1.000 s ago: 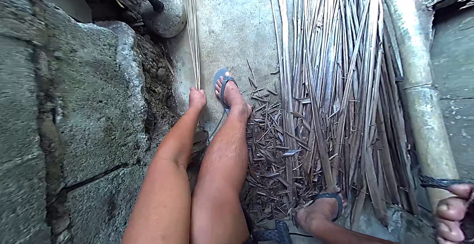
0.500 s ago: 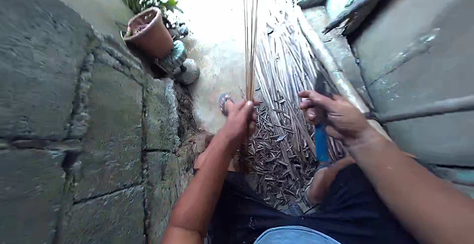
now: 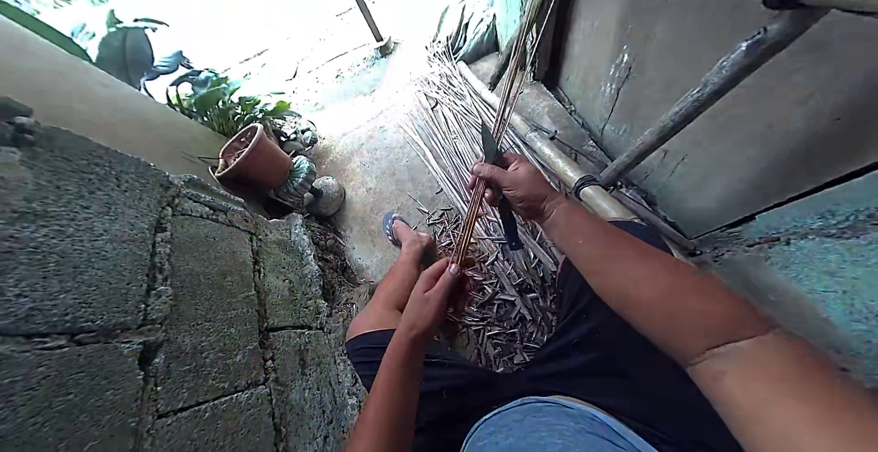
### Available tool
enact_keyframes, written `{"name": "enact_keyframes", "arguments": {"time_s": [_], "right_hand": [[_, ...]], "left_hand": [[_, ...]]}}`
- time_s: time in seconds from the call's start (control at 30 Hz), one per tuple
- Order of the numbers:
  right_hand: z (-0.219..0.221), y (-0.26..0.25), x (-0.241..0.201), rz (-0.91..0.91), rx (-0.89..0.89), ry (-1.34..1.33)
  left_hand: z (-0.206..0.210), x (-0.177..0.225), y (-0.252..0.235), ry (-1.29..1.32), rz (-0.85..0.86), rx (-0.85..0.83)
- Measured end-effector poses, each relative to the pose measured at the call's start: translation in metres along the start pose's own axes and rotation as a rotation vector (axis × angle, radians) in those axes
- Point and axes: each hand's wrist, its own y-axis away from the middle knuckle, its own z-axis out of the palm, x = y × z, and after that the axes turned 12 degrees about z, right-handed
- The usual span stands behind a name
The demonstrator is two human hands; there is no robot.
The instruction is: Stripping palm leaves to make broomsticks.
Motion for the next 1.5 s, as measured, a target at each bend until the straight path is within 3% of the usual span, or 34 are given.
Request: {"name": "enact_keyframes", "arguments": {"time_s": [0.1, 0.17, 0.23, 0.37, 0.5, 0.7, 0.83, 1.0, 1.1, 1.23, 1.5], "right_hand": [[0.002, 0.001, -0.005, -0.024, 0.072, 0.045], [0.001, -0.001, -0.005, -0.040, 0.092, 0.066], [0.002, -0.002, -0.003, -0.049, 0.097, 0.067], [0.016, 0.003, 0.007, 0.003, 0.031, 0.101], [0.039, 0.016, 0.023, 0.084, -0.096, 0.110], [0.035, 0.008, 0.028, 0.070, 0.016, 0.153], [0.045, 0.014, 0.049, 0.131, -0.062, 0.309], [0.032, 0.005, 0.049, 0.228, -0.224, 0.386], [0.030, 0.012, 0.051, 0.265, -0.304, 0.453], [0.031, 0.017, 0.045, 0.233, -0.321, 0.418], [0.024, 0.023, 0.032, 0.203, -0.245, 0.099]], "left_hand": [[0.002, -0.024, 0.012, 0.097, -0.066, 0.322], [0.008, -0.045, 0.020, 0.298, -0.133, 0.633], [0.014, -0.058, 0.025, 0.547, -0.143, 0.830], [0.027, -0.051, 0.014, 0.863, -0.035, 0.938], [0.028, -0.031, -0.010, 0.899, 0.030, 0.987], [0.029, -0.030, -0.006, 0.730, 0.025, 0.976], [0.039, -0.031, -0.015, 0.657, -0.032, 0.972], [0.031, -0.033, -0.005, 0.228, -0.163, 0.406], [0.021, -0.033, -0.002, 0.086, -0.023, 0.173], [0.033, -0.038, -0.008, -0.171, 0.178, 0.290], [0.051, -0.024, -0.001, 0.004, 0.256, 0.426]]}}
